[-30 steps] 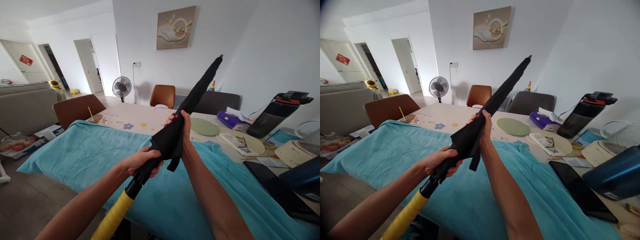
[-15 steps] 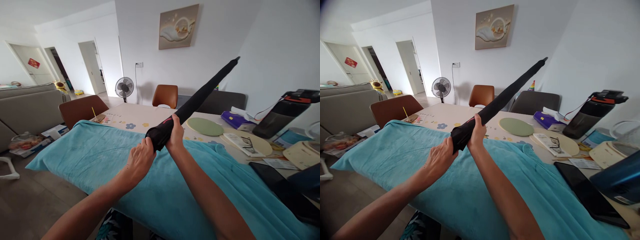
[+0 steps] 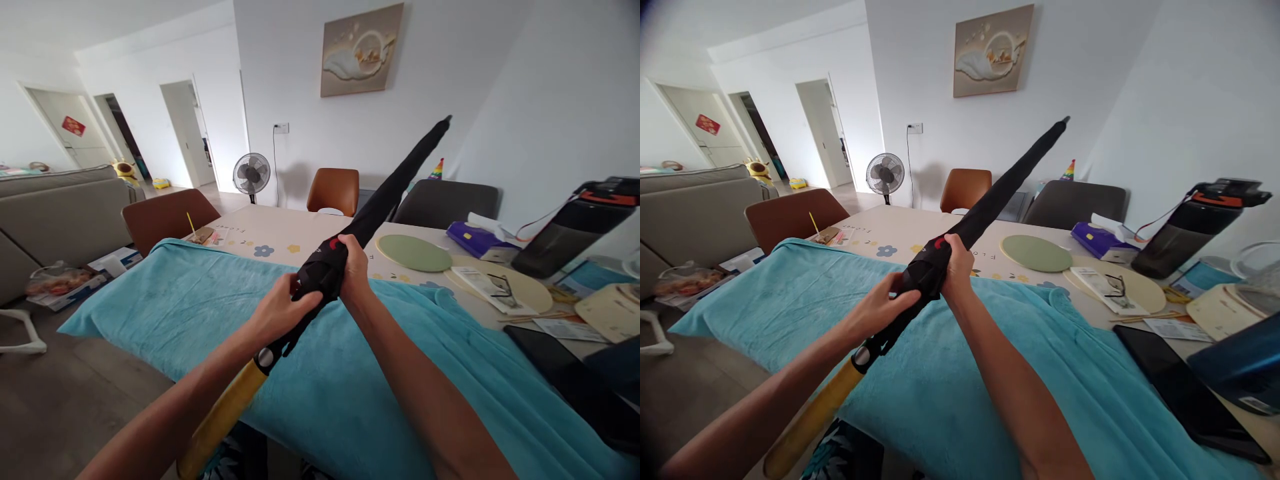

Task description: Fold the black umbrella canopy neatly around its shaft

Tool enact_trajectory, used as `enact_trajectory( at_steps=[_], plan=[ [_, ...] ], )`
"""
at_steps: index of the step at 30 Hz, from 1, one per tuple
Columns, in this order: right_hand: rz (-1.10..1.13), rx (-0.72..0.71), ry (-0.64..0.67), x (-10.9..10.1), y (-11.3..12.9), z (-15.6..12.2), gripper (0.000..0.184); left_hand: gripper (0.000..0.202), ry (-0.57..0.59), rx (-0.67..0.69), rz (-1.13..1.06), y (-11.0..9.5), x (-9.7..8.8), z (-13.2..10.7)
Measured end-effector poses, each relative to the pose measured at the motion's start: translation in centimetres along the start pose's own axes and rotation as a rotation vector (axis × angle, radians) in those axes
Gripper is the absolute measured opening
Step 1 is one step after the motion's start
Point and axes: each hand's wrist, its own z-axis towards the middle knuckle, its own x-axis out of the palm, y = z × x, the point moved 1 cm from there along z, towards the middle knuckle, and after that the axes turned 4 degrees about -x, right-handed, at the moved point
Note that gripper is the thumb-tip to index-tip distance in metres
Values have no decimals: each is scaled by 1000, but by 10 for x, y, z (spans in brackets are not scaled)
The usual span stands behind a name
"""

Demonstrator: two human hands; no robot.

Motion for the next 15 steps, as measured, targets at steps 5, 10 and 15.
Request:
enact_trajectory(
  at_steps=[5, 10, 15],
  plan=[
    [-41, 46, 130, 2, 0, -6, 14, 46, 360, -153, -369, -2, -3, 2],
    [-12, 126, 244, 5, 6, -14, 19, 46, 803, -328, -877, 14, 10, 7],
    [-3, 62, 219, 4, 6, -12, 22, 26, 713, -293, -918, 18, 18, 10]
  ],
)
